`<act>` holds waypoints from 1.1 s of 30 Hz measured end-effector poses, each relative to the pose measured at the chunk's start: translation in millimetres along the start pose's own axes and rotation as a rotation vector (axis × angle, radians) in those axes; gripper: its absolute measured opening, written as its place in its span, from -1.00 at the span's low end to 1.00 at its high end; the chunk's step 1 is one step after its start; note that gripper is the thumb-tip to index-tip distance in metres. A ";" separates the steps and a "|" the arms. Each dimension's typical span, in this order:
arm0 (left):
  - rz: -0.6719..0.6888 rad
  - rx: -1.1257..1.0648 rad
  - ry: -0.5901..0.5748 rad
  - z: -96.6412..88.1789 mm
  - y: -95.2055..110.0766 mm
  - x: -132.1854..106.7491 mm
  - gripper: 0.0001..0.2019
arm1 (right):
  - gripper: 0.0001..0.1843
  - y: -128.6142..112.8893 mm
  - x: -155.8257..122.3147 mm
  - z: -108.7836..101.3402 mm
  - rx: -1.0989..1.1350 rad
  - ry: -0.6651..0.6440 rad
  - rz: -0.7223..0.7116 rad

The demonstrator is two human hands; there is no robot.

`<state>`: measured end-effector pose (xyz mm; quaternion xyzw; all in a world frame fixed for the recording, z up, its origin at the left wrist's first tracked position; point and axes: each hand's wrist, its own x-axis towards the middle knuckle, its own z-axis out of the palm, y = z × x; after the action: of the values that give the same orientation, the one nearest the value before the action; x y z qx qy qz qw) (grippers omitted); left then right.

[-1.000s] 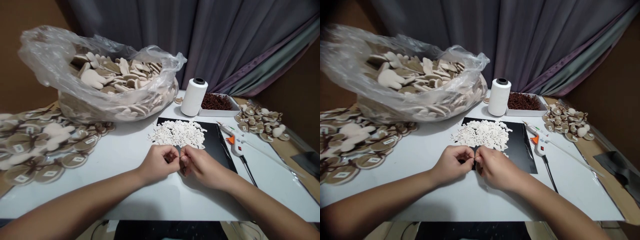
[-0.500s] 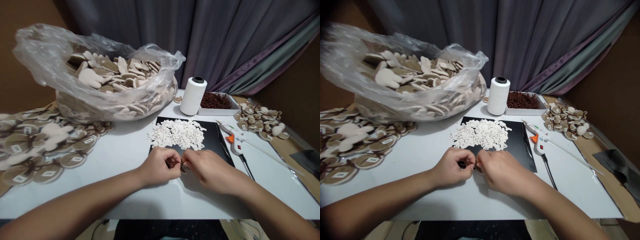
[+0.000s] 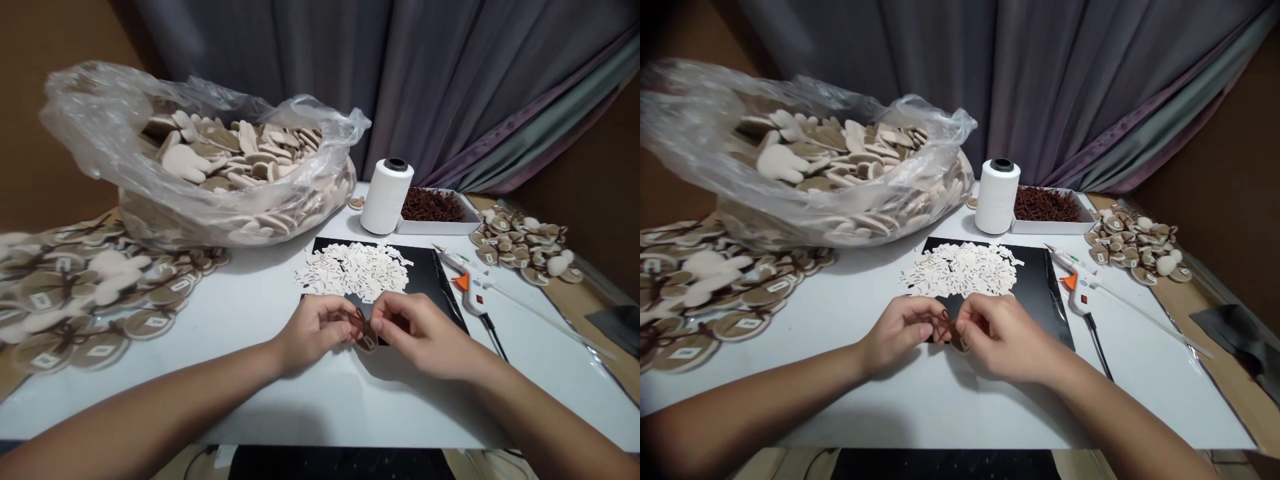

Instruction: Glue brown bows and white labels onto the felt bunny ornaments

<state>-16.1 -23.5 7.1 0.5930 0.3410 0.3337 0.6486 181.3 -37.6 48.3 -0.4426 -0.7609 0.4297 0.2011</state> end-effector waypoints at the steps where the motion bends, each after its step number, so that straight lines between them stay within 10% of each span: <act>1: -0.026 -0.002 0.016 1.1 -0.6 -0.3 -0.86 | -0.87 0.3 0.2 1.0 -0.005 0.019 0.002; 20: 0.079 0.594 0.046 4.3 -2.9 -3.5 -0.90 | -0.91 -2.3 0.6 3.3 -0.255 -0.086 -0.149; 33: -0.043 0.465 0.016 -0.7 7.1 2.2 -0.89 | -0.85 5.3 5.5 -2.7 0.108 -0.109 -0.125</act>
<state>-15.7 -20.8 13.9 0.7163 0.4266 0.2371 0.4987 183.0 -30.5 45.0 -0.3590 -0.7726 0.4800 0.2094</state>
